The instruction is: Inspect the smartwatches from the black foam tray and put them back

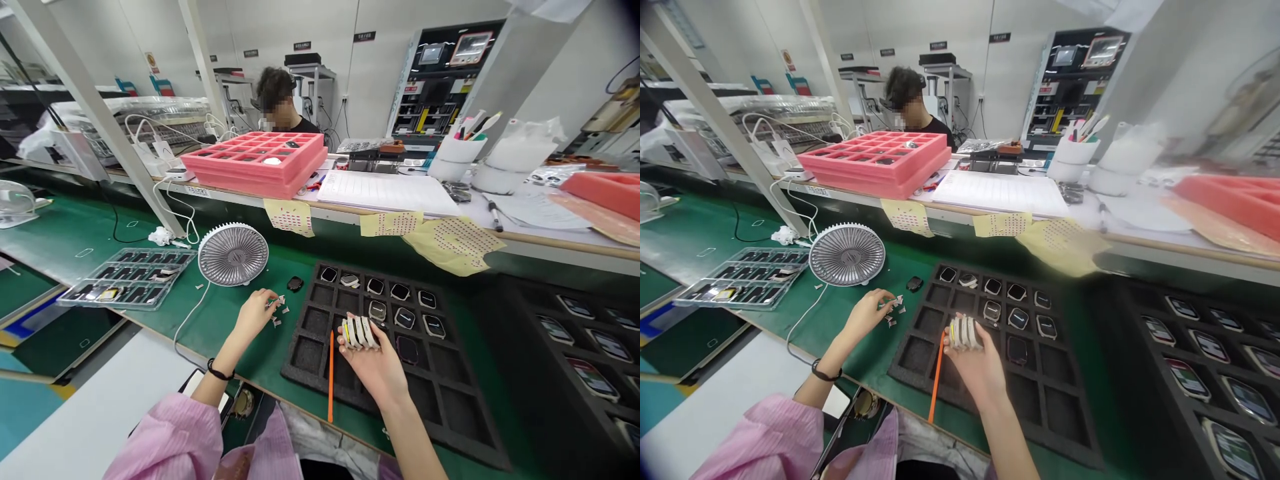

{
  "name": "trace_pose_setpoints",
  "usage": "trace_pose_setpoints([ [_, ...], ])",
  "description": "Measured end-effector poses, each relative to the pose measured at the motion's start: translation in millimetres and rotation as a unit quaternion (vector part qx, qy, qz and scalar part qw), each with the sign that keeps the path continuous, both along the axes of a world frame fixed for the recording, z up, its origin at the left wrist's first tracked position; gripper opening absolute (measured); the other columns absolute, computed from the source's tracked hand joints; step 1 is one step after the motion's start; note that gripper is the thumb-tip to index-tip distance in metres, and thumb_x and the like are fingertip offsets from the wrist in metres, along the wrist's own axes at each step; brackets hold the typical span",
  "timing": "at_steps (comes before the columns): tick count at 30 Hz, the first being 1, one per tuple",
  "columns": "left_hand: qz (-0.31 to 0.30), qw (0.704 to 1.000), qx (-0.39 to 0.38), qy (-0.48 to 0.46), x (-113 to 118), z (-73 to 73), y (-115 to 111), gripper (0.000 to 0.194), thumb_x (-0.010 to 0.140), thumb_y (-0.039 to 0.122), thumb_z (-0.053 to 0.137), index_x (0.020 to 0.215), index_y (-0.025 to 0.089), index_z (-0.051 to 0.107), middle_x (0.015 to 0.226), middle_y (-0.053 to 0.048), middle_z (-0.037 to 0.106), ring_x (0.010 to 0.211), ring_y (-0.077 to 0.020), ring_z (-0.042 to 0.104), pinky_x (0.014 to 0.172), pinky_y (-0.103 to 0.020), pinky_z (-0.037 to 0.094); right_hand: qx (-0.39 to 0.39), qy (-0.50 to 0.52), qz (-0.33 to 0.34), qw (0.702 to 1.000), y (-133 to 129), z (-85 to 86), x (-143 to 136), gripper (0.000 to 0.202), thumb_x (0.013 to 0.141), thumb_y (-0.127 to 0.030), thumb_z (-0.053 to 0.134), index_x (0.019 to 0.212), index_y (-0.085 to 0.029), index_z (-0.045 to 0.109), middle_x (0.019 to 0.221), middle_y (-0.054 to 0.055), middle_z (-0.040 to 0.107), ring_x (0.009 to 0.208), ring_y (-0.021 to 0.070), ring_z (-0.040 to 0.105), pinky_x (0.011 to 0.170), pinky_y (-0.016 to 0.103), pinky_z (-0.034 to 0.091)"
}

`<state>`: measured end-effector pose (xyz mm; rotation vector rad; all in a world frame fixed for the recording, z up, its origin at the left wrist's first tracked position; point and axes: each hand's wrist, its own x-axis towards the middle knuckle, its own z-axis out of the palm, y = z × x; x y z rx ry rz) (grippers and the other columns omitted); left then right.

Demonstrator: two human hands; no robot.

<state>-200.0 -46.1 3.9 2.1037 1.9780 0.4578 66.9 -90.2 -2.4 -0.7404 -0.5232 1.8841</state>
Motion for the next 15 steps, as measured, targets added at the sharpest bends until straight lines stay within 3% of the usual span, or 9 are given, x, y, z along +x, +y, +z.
trace_pose_setpoints([
  [6,-0.026,1.0,-0.002,0.01,1.8,-21.9,12.4,0.017,0.086,0.022,0.047,0.093,0.017,0.062,0.102,-0.009,0.063,0.098,-0.0264,0.054,0.079,-0.034,0.047,-0.098,0.096,-0.014,0.99,-5.1,13.3,-5.9,0.028,0.08,-0.03,0.061,0.104,-0.017,0.064,0.084,0.008,0.069,0.072,0.019,0.065,0.065,0.029,0.052],
  [15,-0.056,0.998,-0.025,-0.027,-3.9,-28.5,38.6,0.007,0.078,0.016,0.055,0.077,0.014,0.062,0.092,-0.011,0.062,0.092,-0.0245,0.058,0.08,-0.033,0.047,-0.078,0.097,-0.004,0.992,-8.3,14.3,-6.7,0.034,0.08,-0.031,0.061,0.109,-0.014,0.063,0.086,0.011,0.07,0.071,0.0206,0.065,0.064,0.03,0.051],
])
